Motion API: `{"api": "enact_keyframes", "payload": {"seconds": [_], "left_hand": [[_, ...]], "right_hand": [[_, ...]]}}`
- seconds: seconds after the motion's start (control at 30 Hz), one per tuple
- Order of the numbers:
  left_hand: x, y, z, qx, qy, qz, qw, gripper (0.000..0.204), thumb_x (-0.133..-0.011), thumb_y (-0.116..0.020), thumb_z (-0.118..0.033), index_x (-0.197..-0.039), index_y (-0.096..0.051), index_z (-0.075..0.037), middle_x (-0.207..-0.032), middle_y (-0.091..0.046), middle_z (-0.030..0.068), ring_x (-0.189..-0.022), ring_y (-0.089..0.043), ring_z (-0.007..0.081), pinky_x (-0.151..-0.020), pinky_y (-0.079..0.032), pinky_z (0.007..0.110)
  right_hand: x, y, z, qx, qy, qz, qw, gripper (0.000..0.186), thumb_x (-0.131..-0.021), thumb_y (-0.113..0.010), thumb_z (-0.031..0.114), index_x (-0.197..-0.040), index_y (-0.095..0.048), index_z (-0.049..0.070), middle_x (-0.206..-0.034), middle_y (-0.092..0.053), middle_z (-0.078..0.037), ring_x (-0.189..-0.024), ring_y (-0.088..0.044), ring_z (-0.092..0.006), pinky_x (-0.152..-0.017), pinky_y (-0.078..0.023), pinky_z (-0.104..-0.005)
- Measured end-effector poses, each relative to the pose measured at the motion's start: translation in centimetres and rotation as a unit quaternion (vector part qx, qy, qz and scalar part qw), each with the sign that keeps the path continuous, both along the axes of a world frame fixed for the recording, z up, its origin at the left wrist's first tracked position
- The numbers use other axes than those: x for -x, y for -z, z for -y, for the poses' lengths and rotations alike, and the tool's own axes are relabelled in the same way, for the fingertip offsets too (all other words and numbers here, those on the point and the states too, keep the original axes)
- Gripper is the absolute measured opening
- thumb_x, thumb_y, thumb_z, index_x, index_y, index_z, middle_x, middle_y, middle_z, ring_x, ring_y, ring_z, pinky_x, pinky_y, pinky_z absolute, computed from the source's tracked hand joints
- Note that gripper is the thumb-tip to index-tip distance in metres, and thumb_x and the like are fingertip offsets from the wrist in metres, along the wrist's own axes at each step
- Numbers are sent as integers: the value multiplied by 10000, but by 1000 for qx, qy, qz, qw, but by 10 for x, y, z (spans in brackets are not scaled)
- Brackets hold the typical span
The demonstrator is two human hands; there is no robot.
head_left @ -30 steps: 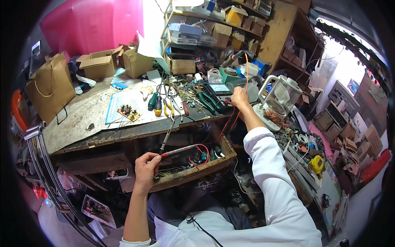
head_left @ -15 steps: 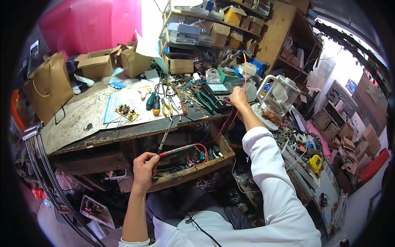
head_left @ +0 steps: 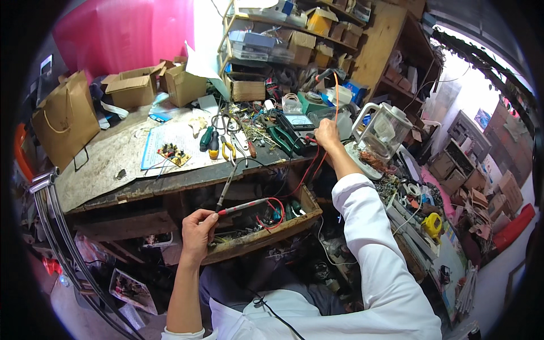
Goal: The person handles a circuit board, turning it over to inspect both sides. They then use a soldering iron to apply heat to components on the board and a small white component, likely performing a repair or assembly task.
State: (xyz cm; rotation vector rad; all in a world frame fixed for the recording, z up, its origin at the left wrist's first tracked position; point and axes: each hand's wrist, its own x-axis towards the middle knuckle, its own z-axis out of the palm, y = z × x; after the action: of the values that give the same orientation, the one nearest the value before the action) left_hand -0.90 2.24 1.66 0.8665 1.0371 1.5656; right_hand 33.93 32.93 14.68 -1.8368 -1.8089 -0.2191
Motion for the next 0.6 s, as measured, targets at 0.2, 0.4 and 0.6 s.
{"api": "enact_keyframes", "payload": {"seconds": [0.2,0.4,0.6], "left_hand": [[0,1,0,-2,1,2,1000,81,-891,-684,-87,-893,-687,-7,-664,-607,13,-474,-456,33,-410,-323,197],[2,1,-1,-3,9,-11,1000,89,-888,-695,-111,-888,-669,-25,-679,-601,4,-483,-460,35,-405,-348,197],[4,3,0,-2,7,-1,1000,81,-891,-683,-88,-894,-682,-7,-670,-607,15,-477,-459,39,-410,-338,204]], "right_hand": [[2,2,-1,-5,6,8,1000,261,-774,-703,156,-897,-698,-75,-947,-669,-316,-935,-667,-448,-832,-552,-476],[4,0,2,7,17,1,1000,267,-779,-703,160,-915,-701,-69,-955,-671,-314,-950,-665,-448,-842,-550,-476],[11,-6,10,18,19,6,1000,214,-803,-637,97,-928,-709,-61,-1012,-673,-306,-968,-667,-444,-849,-550,-479]]}}
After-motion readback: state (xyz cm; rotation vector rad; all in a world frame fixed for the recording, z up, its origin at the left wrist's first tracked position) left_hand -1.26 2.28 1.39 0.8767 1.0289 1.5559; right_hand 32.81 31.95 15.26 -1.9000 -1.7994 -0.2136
